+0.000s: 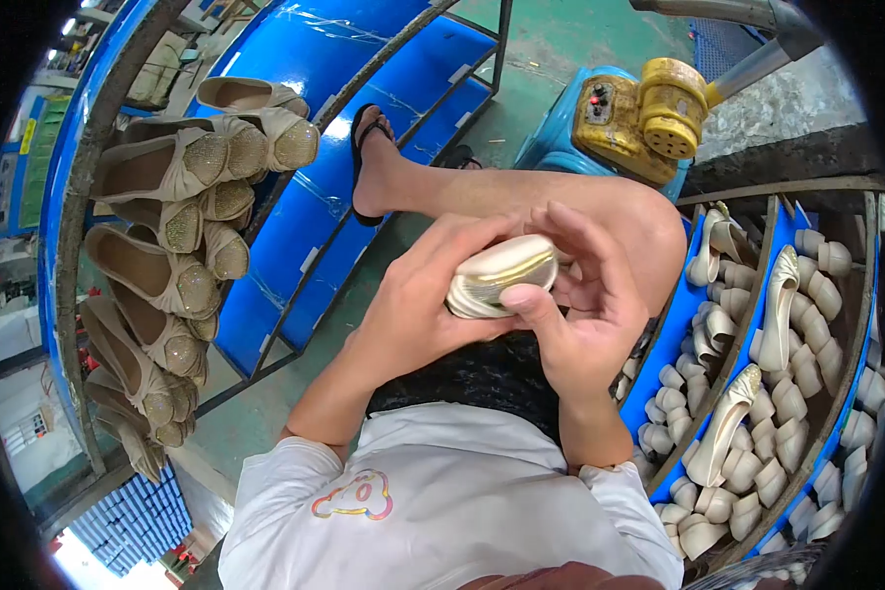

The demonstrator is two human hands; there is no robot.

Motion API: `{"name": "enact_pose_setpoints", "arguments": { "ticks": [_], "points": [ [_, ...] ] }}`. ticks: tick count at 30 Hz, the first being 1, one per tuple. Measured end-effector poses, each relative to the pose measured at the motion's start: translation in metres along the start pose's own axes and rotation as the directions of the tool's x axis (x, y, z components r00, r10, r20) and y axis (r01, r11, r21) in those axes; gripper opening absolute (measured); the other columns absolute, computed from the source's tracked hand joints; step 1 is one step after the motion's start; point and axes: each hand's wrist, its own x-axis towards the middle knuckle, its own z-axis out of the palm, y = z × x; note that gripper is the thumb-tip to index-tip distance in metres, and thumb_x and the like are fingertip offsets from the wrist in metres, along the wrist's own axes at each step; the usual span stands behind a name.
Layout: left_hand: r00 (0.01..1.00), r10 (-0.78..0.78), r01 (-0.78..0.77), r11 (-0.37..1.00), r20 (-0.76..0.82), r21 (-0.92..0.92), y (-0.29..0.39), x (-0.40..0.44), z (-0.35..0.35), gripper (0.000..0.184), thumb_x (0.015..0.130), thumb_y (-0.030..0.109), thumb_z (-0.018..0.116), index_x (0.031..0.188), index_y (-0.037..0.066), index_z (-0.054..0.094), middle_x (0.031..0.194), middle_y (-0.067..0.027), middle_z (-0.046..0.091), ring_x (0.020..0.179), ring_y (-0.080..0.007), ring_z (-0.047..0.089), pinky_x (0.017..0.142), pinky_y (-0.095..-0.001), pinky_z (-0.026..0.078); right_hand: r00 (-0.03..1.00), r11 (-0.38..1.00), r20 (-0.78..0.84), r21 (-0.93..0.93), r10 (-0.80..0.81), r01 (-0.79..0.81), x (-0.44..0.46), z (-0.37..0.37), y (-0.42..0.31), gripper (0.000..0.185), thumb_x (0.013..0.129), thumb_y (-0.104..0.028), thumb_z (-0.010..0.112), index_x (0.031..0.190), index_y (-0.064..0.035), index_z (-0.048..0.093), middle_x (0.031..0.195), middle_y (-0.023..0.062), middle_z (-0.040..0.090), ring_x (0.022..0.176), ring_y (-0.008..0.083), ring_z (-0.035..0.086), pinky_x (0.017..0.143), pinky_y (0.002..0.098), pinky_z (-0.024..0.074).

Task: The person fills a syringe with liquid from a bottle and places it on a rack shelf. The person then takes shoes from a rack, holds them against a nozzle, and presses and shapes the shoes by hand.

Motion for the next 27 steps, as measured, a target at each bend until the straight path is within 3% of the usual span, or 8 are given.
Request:
{"name": "enact_pose_setpoints", "arguments": {
  "ticks": [6,7,10,11,13,18,22,27],
  "points": [
    [0.994,-0.068,0.028,0.908,-0.081,-0.418,-0.025,-0.019,0.002,0.072,0.077,0.041,0.093,0.132,0.004,0.064,0.129,-0.0160,0.066,0.119,-0.0272,0.066,0.101,-0.0393,0.052,0.933,0.948,0.284,-0.161,-0.220,0.273,0.018,-0.013,0.003,0.086,0.065,-0.026,0.100,0.136,0.0042,0.063,0.135,0.0210,0.066,0.124,0.0315,0.066,0.108,0.0426,0.0517],
    [0.996,0.015,-0.046,0.929,-0.088,-0.367,-0.027,-0.016,0.000,0.073,0.080,0.052,0.089,0.130,0.005,0.065,0.135,-0.0188,0.061,0.129,-0.0311,0.059,0.107,-0.0423,0.048,0.937,0.986,0.328,-0.064,-0.123,0.152,0.016,-0.014,0.008,0.092,0.062,-0.024,0.100,0.141,0.0027,0.061,0.142,0.0238,0.063,0.133,0.0369,0.061,0.114,0.0465,0.0463],
    [0.995,0.024,-0.055,0.949,-0.101,-0.311,-0.027,-0.022,0.002,0.079,0.081,0.064,0.083,0.130,0.005,0.065,0.143,-0.0208,0.054,0.139,-0.0341,0.048,0.113,-0.0450,0.042,0.881,0.964,0.454,-0.148,-0.131,0.219,0.021,-0.006,0.008,0.095,0.063,-0.024,0.100,0.145,0.0008,0.058,0.148,0.0255,0.058,0.139,0.0387,0.056,0.113,0.0458,0.0474],
    [0.995,0.061,-0.082,0.955,-0.084,-0.283,-0.030,-0.022,0.003,0.083,0.081,0.073,0.078,0.127,0.005,0.066,0.149,-0.0225,0.048,0.144,-0.0369,0.040,0.117,-0.0459,0.037,0.887,0.955,0.429,-0.150,-0.169,0.254,0.019,-0.002,0.012,0.086,0.070,-0.019,0.096,0.145,-0.0003,0.058,0.149,0.0270,0.057,0.139,0.0415,0.056,0.111,0.0448,0.0493],
    [0.992,0.122,-0.124,0.971,-0.021,-0.204,-0.033,-0.022,-0.004,0.081,0.086,0.064,0.077,0.137,0.004,0.057,0.155,-0.0221,0.039,0.148,-0.0368,0.035,0.119,-0.0497,0.031,0.889,0.931,0.395,-0.175,-0.232,0.321,0.018,0.004,0.017,0.075,0.076,-0.012,0.090,0.143,0.0000,0.058,0.144,0.0270,0.061,0.134,0.0407,0.061,0.107,0.0433,0.0518],
    [0.961,-0.038,-0.035,0.966,-0.274,-0.257,-0.035,-0.021,0.000,0.081,0.096,0.048,0.072,0.155,0.004,0.036,0.164,-0.0175,0.028,0.150,-0.0317,0.032,0.118,-0.0447,0.031,0.855,0.818,0.329,-0.292,-0.401,0.496,0.056,0.008,0.011,0.062,0.079,0.003,0.071,0.140,-0.0017,0.059,0.118,0.0221,0.074,0.112,0.0363,0.074,0.093,0.0417,0.0572],
    [0.940,-0.170,0.098,0.965,-0.297,-0.242,-0.039,-0.028,-0.010,0.063,0.102,0.034,0.064,0.153,0.004,0.041,0.157,-0.0148,0.041,0.143,-0.0254,0.042,0.113,-0.0403,0.037,0.934,0.812,0.131,-0.463,-0.334,0.355,0.151,0.015,0.008,0.063,0.083,-0.002,0.053,0.145,-0.0057,0.053,0.112,0.0255,0.073,0.108,0.0393,0.073,0.099,0.0428,0.0536],
    [0.915,-0.281,0.172,0.921,-0.289,-0.350,-0.029,-0.042,-0.002,0.055,0.105,0.035,0.062,0.146,0.000,0.047,0.142,-0.0163,0.059,0.129,-0.0243,0.057,0.107,-0.0392,0.045,0.975,0.662,-0.124,-0.749,-0.186,0.031,0.259,-0.011,0.075,0.055,0.089,-0.015,0.062,0.142,-0.0070,0.050,0.110,0.0325,0.072,0.108,0.0539,0.066,0.094,0.0547,0.0524]
  ]
}}
